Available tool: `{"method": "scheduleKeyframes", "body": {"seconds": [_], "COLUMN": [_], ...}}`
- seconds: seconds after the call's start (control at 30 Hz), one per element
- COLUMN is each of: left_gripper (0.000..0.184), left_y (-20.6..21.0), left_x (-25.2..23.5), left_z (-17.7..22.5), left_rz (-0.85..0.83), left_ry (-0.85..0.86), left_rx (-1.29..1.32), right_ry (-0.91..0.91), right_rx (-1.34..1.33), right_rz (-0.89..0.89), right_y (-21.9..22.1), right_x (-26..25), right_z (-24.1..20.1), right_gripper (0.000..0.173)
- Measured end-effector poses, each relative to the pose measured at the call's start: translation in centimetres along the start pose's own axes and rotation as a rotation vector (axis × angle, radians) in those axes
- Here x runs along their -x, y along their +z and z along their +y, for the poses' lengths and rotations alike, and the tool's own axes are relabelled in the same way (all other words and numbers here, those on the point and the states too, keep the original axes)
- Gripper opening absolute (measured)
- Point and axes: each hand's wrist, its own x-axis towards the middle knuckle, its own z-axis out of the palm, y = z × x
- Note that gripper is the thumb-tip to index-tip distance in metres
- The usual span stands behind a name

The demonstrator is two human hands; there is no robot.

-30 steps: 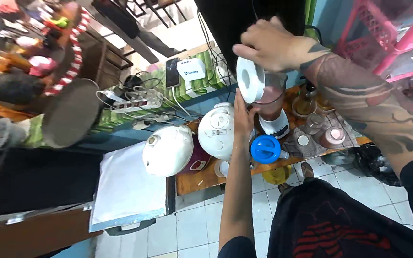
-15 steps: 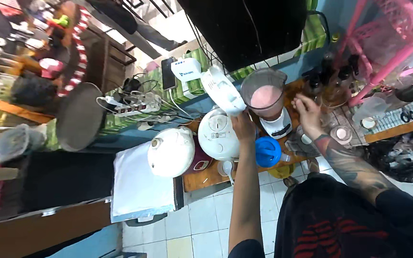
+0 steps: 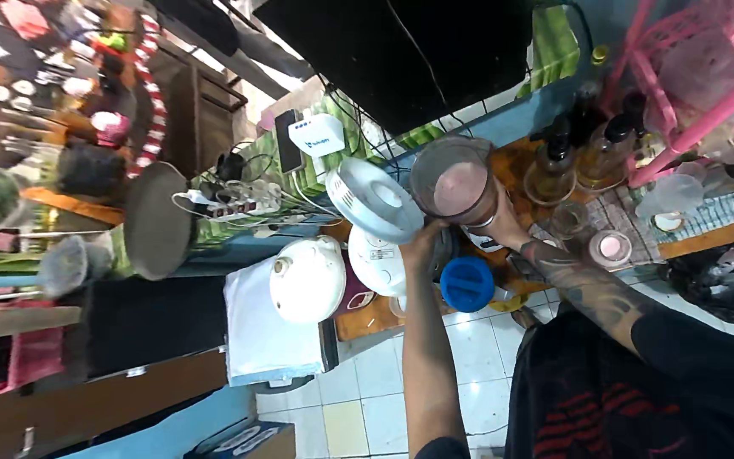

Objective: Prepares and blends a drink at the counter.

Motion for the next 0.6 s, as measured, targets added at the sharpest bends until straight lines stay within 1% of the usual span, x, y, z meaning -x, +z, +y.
{"method": "scheduleKeyframes", "body": {"seconds": [0.03, 0.1, 0.13, 0.17, 0.23, 0.27, 0.3, 0.4, 0.43, 0.53, 0.6], "left_gripper": [0.051, 0.068, 0.071, 0.068, 0.051, 0.046, 0.046, 0.062, 0.061, 0.039, 0.032], "left_y": [0.9, 3.0, 4.2, 5.3, 6.8, 7.2, 7.2, 6.0, 5.6, 4.5, 4.1], "left_x": [1.7, 4.5, 5.1, 5.5, 5.4, 5.2, 5.1, 5.0, 4.9, 4.7, 5.3], "left_z": [-0.1, -1.0, -1.1, -1.0, -0.6, -0.4, 0.0, 2.0, 3.1, 6.1, 7.7], "left_rz": [0.051, 0.2, 0.263, 0.328, 0.441, 0.486, 0.5, 0.433, 0.417, 0.385, 0.377], "left_ry": [0.016, 0.056, 0.076, 0.087, 0.093, 0.09, 0.104, 0.234, 0.251, 0.263, 0.259], "left_rx": [-0.013, -0.04, -0.029, -0.026, -0.061, -0.076, -0.064, 0.054, 0.09, 0.164, 0.155], "right_ry": [0.003, 0.011, 0.013, 0.012, 0.032, 0.045, 0.045, -0.027, -0.061, -0.167, -0.224], "right_rx": [0.004, 0.022, 0.021, 0.014, 0.006, 0.01, 0.01, 0.009, -0.022, -0.169, -0.225], "right_rz": [-0.001, 0.006, 0.001, -0.014, -0.07, -0.1, -0.126, -0.162, -0.166, -0.202, -0.231], "right_y": [0.0, 0.3, 0.3, 0.2, -0.5, -0.9, -1.4, -2.3, -2.5, -3.4, -4.1], "right_x": [-0.1, -0.1, -0.1, -0.1, -0.1, -0.2, -0.4, -1.0, -1.2, -1.8, -1.6], "right_z": [0.0, 0.1, 0.1, 0.0, -0.6, -0.8, -1.0, -1.6, -1.9, -4.2, -6.3], "right_gripper": [0.146, 0.146, 0.146, 0.146, 0.146, 0.148, 0.148, 0.148, 0.147, 0.141, 0.14]}}
